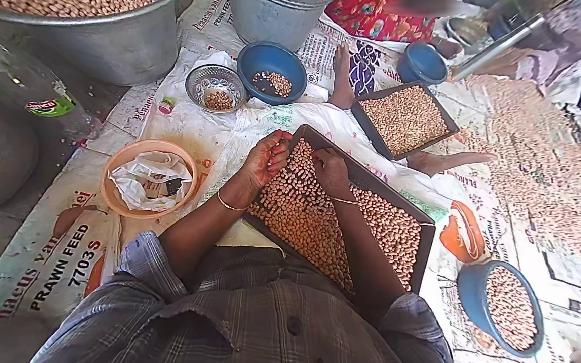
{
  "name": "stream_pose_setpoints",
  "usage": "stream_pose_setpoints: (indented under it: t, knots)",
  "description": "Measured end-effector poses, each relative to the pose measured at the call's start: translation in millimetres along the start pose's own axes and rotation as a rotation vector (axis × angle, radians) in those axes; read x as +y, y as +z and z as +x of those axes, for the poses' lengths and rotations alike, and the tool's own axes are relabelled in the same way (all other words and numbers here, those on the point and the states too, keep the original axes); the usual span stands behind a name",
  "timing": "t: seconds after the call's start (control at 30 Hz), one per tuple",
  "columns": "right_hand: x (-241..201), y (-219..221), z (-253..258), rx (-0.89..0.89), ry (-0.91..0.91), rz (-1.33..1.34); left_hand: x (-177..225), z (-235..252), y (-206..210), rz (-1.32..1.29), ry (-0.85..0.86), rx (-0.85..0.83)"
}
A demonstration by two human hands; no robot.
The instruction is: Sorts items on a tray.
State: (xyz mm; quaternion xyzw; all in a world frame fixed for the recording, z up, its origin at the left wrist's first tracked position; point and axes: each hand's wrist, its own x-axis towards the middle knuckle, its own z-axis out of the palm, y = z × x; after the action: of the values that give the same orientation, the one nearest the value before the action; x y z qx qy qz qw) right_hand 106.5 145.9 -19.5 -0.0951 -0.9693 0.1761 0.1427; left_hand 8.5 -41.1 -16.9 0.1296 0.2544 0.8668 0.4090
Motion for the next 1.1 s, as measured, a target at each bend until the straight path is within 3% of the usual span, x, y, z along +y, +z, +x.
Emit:
stream_pose_setpoints:
  t: [0.57, 0.73, 0.8, 0.87, 0.93, 1.1]
  knots:
    - [0, 29, 2, -0.007, -0.019, -0.182, 0, 2, 4, -0.049, 0.000, 0.055]
    - [-24, -13, 23, -0.369, 0.017, -0.345, 0, 0, 2, -0.121, 0.026, 0.055]
    - [-43, -40, 45, -0.343, 0.023, -0.301, 1, 1, 2, -0.155, 0.036, 0.061]
    - [-57, -56, 62, -0.086, 0.005, -0.091, 0, 2, 2, -0.167, 0.054, 0.057]
    - [-65, -57, 69, 0.062, 0.011, 0.091, 1, 2, 0, -0.174, 0.076, 0.051]
    - [-59, -11, 15, -0.197, -0.023, 0.130, 0, 2, 0, -0.162, 0.096, 0.014]
